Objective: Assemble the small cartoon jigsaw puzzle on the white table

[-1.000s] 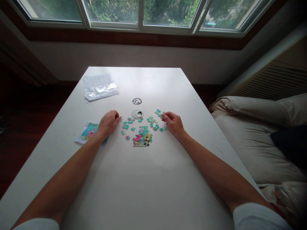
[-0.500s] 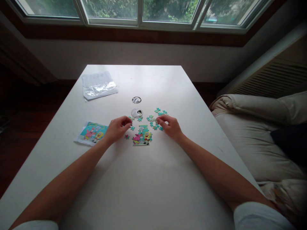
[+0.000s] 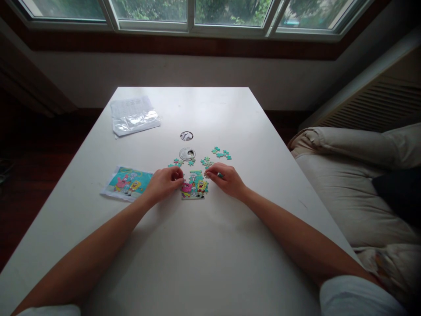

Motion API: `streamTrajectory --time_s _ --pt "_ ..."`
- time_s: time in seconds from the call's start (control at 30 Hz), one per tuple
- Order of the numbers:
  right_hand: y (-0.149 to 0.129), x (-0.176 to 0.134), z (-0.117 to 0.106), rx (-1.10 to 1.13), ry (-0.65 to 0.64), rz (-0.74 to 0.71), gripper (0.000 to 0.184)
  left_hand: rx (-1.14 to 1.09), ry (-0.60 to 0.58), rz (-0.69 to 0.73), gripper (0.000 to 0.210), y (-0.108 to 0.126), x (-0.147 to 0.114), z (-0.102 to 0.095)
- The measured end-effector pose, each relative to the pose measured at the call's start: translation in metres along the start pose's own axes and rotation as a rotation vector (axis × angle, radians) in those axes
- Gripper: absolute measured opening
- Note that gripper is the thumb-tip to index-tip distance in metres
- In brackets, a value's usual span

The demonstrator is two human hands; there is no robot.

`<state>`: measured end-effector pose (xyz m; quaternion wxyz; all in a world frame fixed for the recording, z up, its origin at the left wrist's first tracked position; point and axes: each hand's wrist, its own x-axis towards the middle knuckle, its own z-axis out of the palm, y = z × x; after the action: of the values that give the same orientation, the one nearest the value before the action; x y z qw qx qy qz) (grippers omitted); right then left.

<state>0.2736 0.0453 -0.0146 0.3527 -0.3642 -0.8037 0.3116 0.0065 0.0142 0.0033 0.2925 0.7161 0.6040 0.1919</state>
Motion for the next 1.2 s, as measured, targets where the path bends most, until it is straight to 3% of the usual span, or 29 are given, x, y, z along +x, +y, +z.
streamTrajectory --time_s 0.77,1.0,1.2 --pt "0.0 -0.001 0.002 -0.002 -0.023 0.014 0.025 0.082 -0.042 0.08 0.016 0.006 -0.003 -0.003" --pt "-0.004 -0.003 0.006 -0.061 -0.087 -0.106 0.021 0.062 -0.166 0.184 0.017 0.003 -0.003 -0.009" --pt "-0.015 -0.005 0.011 -0.032 -0.233 -0.263 0.016 0.102 -0.154 0.243 0.013 0.0 -0.002 -0.008"
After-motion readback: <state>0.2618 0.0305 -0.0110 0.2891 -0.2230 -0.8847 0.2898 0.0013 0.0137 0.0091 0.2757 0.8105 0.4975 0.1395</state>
